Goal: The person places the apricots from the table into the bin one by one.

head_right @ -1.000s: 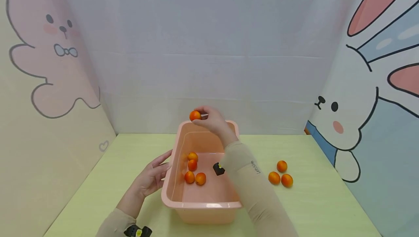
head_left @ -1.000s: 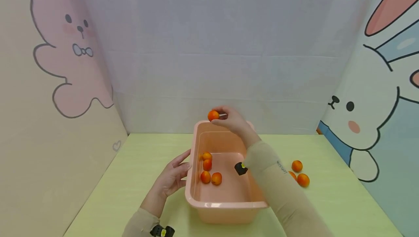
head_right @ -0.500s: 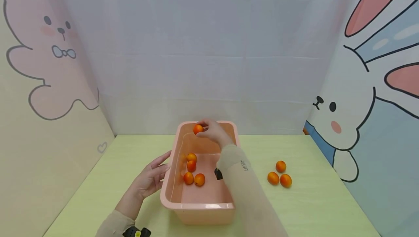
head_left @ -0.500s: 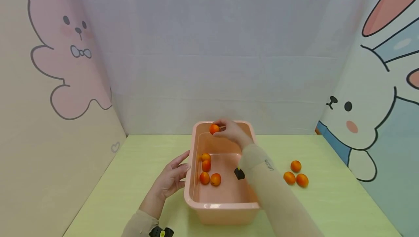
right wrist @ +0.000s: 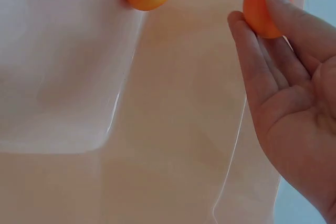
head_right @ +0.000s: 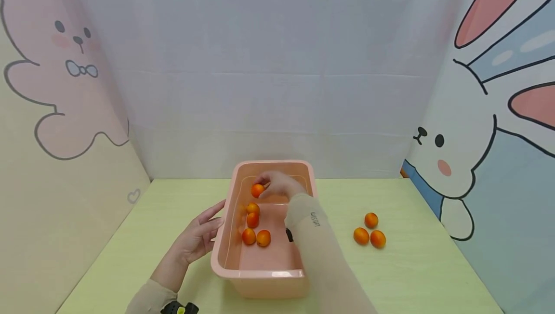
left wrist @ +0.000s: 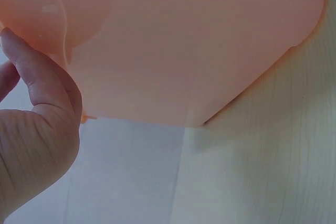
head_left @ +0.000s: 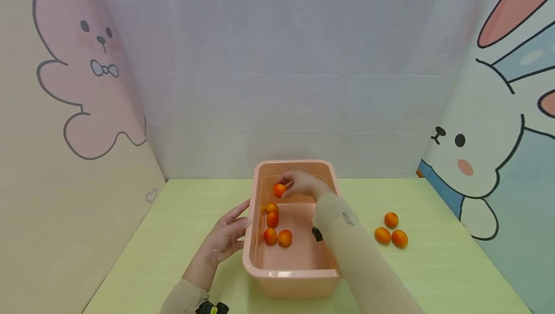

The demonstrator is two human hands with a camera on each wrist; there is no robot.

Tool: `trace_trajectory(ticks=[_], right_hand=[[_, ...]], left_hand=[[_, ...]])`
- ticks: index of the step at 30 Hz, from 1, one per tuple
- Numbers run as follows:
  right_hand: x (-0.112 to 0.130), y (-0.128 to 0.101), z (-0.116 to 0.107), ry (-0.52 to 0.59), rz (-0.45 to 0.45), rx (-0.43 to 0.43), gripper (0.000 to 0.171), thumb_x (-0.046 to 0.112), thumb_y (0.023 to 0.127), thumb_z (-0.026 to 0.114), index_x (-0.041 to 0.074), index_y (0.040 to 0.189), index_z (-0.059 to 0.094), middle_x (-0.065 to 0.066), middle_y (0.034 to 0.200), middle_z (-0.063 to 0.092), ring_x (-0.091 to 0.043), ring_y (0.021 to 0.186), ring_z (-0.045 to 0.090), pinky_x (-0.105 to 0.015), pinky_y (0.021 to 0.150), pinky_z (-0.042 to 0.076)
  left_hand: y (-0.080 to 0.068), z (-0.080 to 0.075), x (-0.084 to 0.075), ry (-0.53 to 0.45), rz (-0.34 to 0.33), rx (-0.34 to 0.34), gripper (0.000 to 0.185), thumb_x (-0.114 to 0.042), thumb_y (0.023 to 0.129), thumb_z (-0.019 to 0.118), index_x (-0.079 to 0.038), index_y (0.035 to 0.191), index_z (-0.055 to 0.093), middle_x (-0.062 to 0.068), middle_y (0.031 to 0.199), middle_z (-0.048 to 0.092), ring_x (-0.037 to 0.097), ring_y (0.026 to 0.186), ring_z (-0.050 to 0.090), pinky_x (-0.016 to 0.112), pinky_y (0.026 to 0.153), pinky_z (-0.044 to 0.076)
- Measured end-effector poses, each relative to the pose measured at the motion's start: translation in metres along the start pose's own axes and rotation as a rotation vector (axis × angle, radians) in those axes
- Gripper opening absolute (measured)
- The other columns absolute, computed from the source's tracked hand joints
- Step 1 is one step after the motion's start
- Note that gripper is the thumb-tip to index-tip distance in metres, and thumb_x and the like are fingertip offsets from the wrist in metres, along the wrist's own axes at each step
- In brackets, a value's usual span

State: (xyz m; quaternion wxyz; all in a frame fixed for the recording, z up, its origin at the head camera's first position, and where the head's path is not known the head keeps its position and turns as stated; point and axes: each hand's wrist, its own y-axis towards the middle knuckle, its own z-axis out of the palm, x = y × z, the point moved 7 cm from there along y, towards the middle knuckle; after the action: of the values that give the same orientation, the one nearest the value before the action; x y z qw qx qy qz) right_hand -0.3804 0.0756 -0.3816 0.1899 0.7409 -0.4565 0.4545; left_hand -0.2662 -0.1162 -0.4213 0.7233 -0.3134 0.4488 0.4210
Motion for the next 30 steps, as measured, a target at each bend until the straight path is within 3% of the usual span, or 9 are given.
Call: trace_trajectory(ticks=[9,15,20,25,30], right_hand=[[-0.006,0.0,0.01,-0.012,0.078,0.098,0.036,-0.002,0.084,0.075,0.009,0.117,0.067,-0.002,0.111,0.064,-0.023,0.104,0.058,-0.032,0.091,0.054],[-0.011,-0.002,0.01,-0.023,0.13,0.099,0.036,-0.004,0.084,0.073,0.008,0.117,0.068,-0.004,0.113,0.065,-0.025,0.107,0.057,-0.033,0.093,0.053],[-0.014,-0.003,0.009,-0.017,0.154,0.088,0.041,-0.003,0.087,0.07,0.002,0.127,0.063,-0.012,0.126,0.062,-0.028,0.114,0.057,-0.036,0.099,0.05],[-0.003,-0.006,-0.002,-0.05,0.059,0.014,0.038,0.004,0.091,0.068,0.001,0.129,0.061,-0.01,0.126,0.063,-0.026,0.114,0.057,-0.037,0.102,0.048],[0.017,-0.014,-0.019,-0.018,-0.052,-0.053,0.041,0.009,0.095,0.067,0.0,0.133,0.058,-0.011,0.125,0.064,-0.026,0.117,0.059,-0.038,0.101,0.049]], left_hand=[[-0.001,0.002,-0.002,-0.002,0.005,0.017,0.068,-0.004,0.1,0.052,-0.005,0.158,0.017,0.004,0.105,0.065,0.016,0.09,0.068,0.035,0.074,0.06],[0.0,0.002,-0.001,-0.004,0.005,0.025,0.067,-0.004,0.1,0.051,-0.005,0.158,0.017,0.003,0.104,0.066,0.015,0.089,0.068,0.035,0.074,0.06],[0.0,0.001,0.001,-0.008,0.004,0.025,0.065,-0.003,0.101,0.049,-0.006,0.158,0.019,0.002,0.103,0.066,0.015,0.088,0.068,0.035,0.074,0.06],[0.001,0.001,0.002,-0.015,0.005,0.028,0.064,-0.003,0.101,0.049,-0.006,0.158,0.02,0.003,0.105,0.066,0.015,0.088,0.068,0.035,0.074,0.06],[0.002,0.001,0.001,-0.02,0.008,0.026,0.065,-0.003,0.101,0.05,-0.006,0.158,0.02,0.003,0.105,0.066,0.015,0.088,0.069,0.035,0.074,0.06]])
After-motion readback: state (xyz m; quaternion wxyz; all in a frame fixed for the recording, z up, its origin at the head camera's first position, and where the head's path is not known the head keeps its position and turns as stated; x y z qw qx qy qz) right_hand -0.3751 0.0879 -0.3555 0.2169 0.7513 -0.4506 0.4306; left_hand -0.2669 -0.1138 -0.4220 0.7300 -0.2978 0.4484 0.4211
